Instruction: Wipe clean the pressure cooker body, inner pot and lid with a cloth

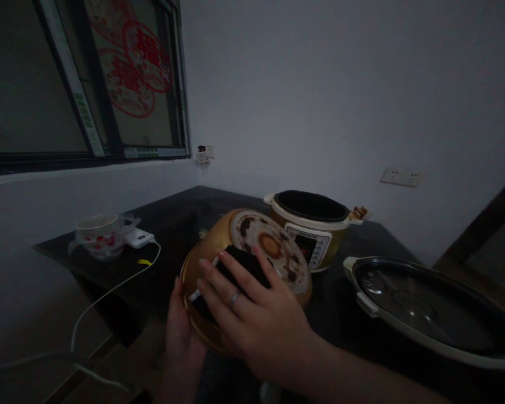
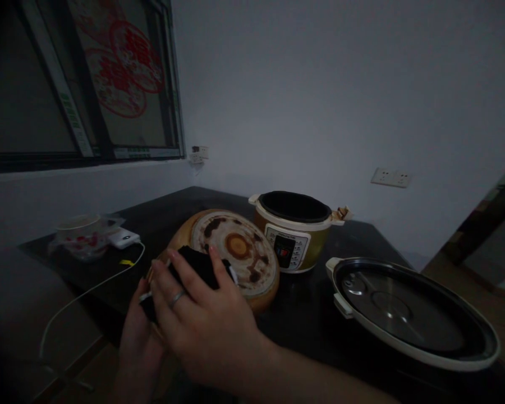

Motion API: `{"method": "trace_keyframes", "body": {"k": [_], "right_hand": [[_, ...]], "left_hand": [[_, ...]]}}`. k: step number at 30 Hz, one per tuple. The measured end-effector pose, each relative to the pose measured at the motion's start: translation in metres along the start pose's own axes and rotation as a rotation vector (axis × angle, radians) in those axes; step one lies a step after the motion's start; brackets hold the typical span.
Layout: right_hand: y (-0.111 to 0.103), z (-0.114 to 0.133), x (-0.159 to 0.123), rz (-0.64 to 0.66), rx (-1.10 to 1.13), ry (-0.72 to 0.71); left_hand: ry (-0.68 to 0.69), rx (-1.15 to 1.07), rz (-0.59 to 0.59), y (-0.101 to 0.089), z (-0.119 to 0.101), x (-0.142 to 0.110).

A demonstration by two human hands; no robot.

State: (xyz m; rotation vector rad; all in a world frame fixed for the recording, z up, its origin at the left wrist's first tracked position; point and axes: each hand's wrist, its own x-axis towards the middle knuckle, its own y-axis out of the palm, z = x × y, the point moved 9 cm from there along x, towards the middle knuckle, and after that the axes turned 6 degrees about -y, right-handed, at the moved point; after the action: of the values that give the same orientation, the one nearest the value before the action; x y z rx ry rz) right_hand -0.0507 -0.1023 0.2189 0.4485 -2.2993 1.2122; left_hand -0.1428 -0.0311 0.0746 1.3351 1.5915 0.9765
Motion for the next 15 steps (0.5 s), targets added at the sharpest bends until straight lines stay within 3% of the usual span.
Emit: {"method": "trace_keyframes", "body": {"k": [4,7,11,15], "right_hand": [[0.009,-0.029,0.017,0.065,0.243,0.129],[0.019,-0.062,0.02,0.077,0.417,0.264],[0.034,-0.112,0.005,-0.028,0.481,0.442],[0.053,-0.142,-0.019,-0.03,0.482,0.581]], "left_hand": [[0.088,-0.095,0.034,-0.008,-0.008,0.002],[0.032,-0.064,0.143,-0.009,-0.005,0.006],[-0.071,-0.016,0.309,-0.004,0.001,0.009],[-0.176,0.012,0.532,0.011,0.01,0.009]]}}
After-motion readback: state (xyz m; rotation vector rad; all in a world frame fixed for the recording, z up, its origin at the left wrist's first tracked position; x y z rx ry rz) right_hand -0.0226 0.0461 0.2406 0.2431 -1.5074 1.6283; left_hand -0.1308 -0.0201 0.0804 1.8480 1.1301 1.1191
